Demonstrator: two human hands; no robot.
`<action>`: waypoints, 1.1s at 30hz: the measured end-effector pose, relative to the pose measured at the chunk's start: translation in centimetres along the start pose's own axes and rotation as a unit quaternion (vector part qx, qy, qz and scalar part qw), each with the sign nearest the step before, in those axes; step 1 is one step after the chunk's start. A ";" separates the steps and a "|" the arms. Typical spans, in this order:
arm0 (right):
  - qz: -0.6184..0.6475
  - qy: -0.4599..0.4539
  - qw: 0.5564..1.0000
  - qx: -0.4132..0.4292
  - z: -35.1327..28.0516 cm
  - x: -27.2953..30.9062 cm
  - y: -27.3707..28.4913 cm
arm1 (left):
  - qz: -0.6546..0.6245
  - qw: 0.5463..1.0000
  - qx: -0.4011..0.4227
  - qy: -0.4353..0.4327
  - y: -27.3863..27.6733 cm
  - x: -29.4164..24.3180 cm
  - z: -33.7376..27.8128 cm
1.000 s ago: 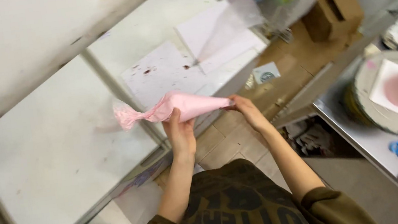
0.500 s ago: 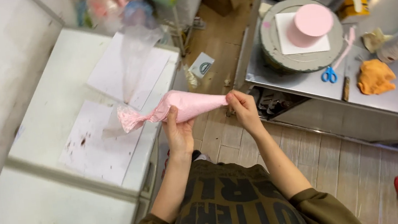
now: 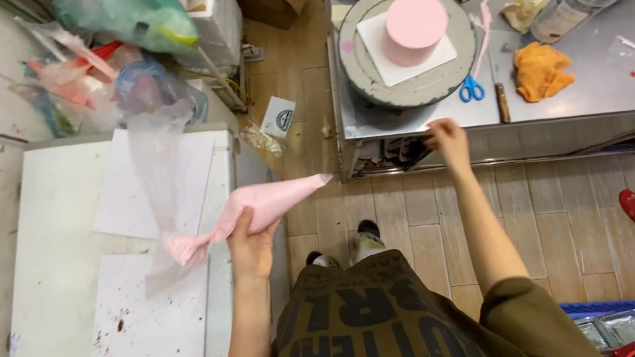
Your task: The person removes a bag of pink frosting from a freezer and squeezes the contents toward the tip. They then use scissors to trim the end of the piping bag at a decorating station.
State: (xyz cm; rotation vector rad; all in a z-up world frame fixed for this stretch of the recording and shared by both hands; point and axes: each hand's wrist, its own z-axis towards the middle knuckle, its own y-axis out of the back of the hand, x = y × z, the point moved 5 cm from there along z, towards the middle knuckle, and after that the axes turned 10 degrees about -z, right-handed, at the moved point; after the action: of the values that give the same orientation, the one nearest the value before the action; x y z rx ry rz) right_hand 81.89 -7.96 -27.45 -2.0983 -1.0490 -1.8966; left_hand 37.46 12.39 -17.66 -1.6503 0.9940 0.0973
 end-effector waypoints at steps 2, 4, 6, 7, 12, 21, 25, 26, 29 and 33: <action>-0.051 -0.038 0.993 -0.100 3.7 -1.2 3.0 | -0.024 1.000 -0.017 0.007 -0.2 0.5 -0.2; -0.209 0.057 0.967 -0.137 6.5 -0.7 5.2 | -0.050 0.999 -0.016 0.008 -1.8 1.2 -0.4; -0.306 0.092 0.935 -0.154 9.0 -0.2 6.2 | -0.086 0.996 0.011 0.000 -3.9 1.6 -0.7; -0.326 0.075 0.930 -0.152 10.3 -0.3 6.5 | -0.091 0.995 0.027 -0.009 -5.1 1.8 -0.8; -0.426 -0.005 0.897 -0.118 13.5 -1.7 6.6 | -0.135 0.987 0.066 -0.055 -9.8 3.5 0.1; -0.531 -0.063 0.844 0.039 10.5 -5.1 5.8 | -0.131 0.983 0.111 -0.066 -12.4 5.2 4.9; -0.550 -0.071 0.831 0.036 5.7 -6.6 5.1 | -0.131 0.976 0.153 -0.078 -14.1 4.6 6.2; -0.528 -0.061 0.847 0.021 4.5 -6.7 4.9 | -0.124 0.976 0.159 -0.085 -14.5 4.4 6.3; -0.350 -0.041 0.936 0.024 0.8 -6.6 3.6 | -0.115 0.976 0.159 -0.095 -14.8 4.2 6.4; -0.023 -0.067 0.952 0.298 -2.8 -4.3 -1.1 | -0.119 0.976 0.147 -0.105 -13.7 3.8 7.2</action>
State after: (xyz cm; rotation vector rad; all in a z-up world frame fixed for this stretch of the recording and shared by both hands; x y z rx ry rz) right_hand 79.06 -10.36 -31.15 -1.8612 -1.4801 -1.2368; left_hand 51.71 16.18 -11.74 -1.4400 0.6118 -0.0349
